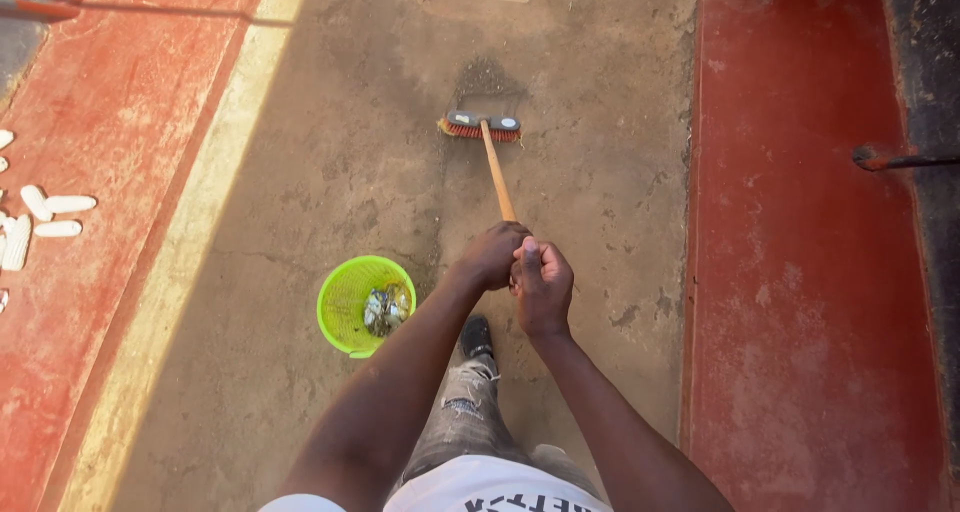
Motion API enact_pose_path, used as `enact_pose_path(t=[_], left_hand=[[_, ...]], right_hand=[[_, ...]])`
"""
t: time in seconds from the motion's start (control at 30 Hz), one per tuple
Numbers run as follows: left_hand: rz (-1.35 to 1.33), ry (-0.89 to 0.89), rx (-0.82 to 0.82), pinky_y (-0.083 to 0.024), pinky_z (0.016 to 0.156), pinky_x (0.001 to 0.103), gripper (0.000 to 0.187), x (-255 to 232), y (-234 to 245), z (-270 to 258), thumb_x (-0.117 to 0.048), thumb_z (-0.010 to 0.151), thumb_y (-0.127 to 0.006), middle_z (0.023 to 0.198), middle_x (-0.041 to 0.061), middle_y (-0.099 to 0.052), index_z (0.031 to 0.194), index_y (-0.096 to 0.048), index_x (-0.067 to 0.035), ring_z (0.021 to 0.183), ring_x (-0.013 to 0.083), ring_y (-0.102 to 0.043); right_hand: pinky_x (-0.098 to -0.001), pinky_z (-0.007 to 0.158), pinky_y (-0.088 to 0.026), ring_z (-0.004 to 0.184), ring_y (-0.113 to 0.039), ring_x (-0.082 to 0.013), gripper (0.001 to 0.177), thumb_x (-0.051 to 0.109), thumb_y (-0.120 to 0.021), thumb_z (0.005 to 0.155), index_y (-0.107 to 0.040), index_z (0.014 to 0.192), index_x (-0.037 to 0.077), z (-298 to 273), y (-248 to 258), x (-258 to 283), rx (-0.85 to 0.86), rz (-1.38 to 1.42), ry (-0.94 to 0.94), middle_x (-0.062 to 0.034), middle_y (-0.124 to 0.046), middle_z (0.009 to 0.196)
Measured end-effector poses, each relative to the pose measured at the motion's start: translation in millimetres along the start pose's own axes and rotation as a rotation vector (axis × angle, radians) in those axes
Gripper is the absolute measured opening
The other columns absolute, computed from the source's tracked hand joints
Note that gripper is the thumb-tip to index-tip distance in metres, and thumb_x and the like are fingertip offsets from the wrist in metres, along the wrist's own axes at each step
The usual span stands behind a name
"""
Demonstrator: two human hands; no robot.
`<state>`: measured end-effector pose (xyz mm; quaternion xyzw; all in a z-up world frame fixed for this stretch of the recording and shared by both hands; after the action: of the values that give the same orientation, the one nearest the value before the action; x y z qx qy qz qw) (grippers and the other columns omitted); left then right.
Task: The recorder uses a broom to sweep dirt and debris from an outdoor concrete floor near a house.
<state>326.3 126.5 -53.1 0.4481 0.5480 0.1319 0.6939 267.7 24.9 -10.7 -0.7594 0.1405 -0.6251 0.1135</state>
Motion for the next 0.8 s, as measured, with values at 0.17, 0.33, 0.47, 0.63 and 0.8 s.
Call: enact_pose_path(t=[0.17,0.33,0.47,0.63,0.8], left_hand=[[0.04,0.069,0.038,-0.052,0.096,0.04,0.036,-54,-39,-73,-0.011,0.057,-0.084,0.107,0.007,-0.069,0.09,-0.068,-0.008,0.114,0.0312,-0.061],[0.132,0.263,0.106,-0.048,0.092,0.042,0.019,-107,-63,-167,-0.024,0.084,-0.074,0.107,0.005,-0.067,0.096,-0.066,-0.012,0.11,0.0243,-0.06],[0.164,0.134,-0.131,-0.044,0.095,0.046,0.016,-113,-80,-239,-0.027,0.079,-0.065,0.103,-0.003,-0.067,0.09,-0.064,-0.015,0.117,0.024,-0.059],[0.105,0.134,-0.236,-0.043,0.097,0.047,0.019,-148,-44,-303,-0.03,0.077,-0.066,0.096,-0.002,-0.065,0.09,-0.063,-0.016,0.103,0.0284,-0.056],[0.148,0.248,-0.13,-0.042,0.095,0.044,0.016,-145,-40,-369,-0.03,0.077,-0.066,0.093,-0.003,-0.064,0.087,-0.062,-0.018,0.098,0.026,-0.056]], right_hand=[[-0.025,0.051,-0.04,0.056,-0.045,-0.006,0.034,0.035,-0.059,0.105,-0.057,0.09,0.005,-94,26,3,0.03,-0.057,0.014,0.0023,-0.05,0.065],[-0.0256,0.049,-0.038,0.056,-0.045,-0.0045,0.029,0.03,-0.065,0.102,-0.061,0.085,0.007,-196,29,5,0.182,-0.386,0.037,0.0033,-0.052,0.064],[-0.0289,0.048,-0.041,0.053,-0.048,-0.0073,0.029,0.025,-0.07,0.099,-0.062,0.08,0.004,-259,8,6,0.297,-0.647,0.179,-0.0018,-0.055,0.059],[-0.0315,0.05,-0.044,0.052,-0.052,-0.0119,0.028,0.023,-0.068,0.1,-0.061,0.084,0.002,-318,-19,13,0.324,-0.671,0.249,-0.0079,-0.057,0.061],[-0.0323,0.052,-0.047,0.053,-0.056,-0.014,0.029,0.023,-0.066,0.102,-0.058,0.085,0.002,-372,-51,-2,0.348,-0.642,0.288,-0.0102,-0.059,0.063]])
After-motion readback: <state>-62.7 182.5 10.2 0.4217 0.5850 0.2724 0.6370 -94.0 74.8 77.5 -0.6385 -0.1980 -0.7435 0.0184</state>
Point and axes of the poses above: each hand's wrist, its own z-axis towards the middle knuckle, its own y-axis out of the back of the hand, x = y × z, the point moved 4 cm from there along z, towards the middle knuckle
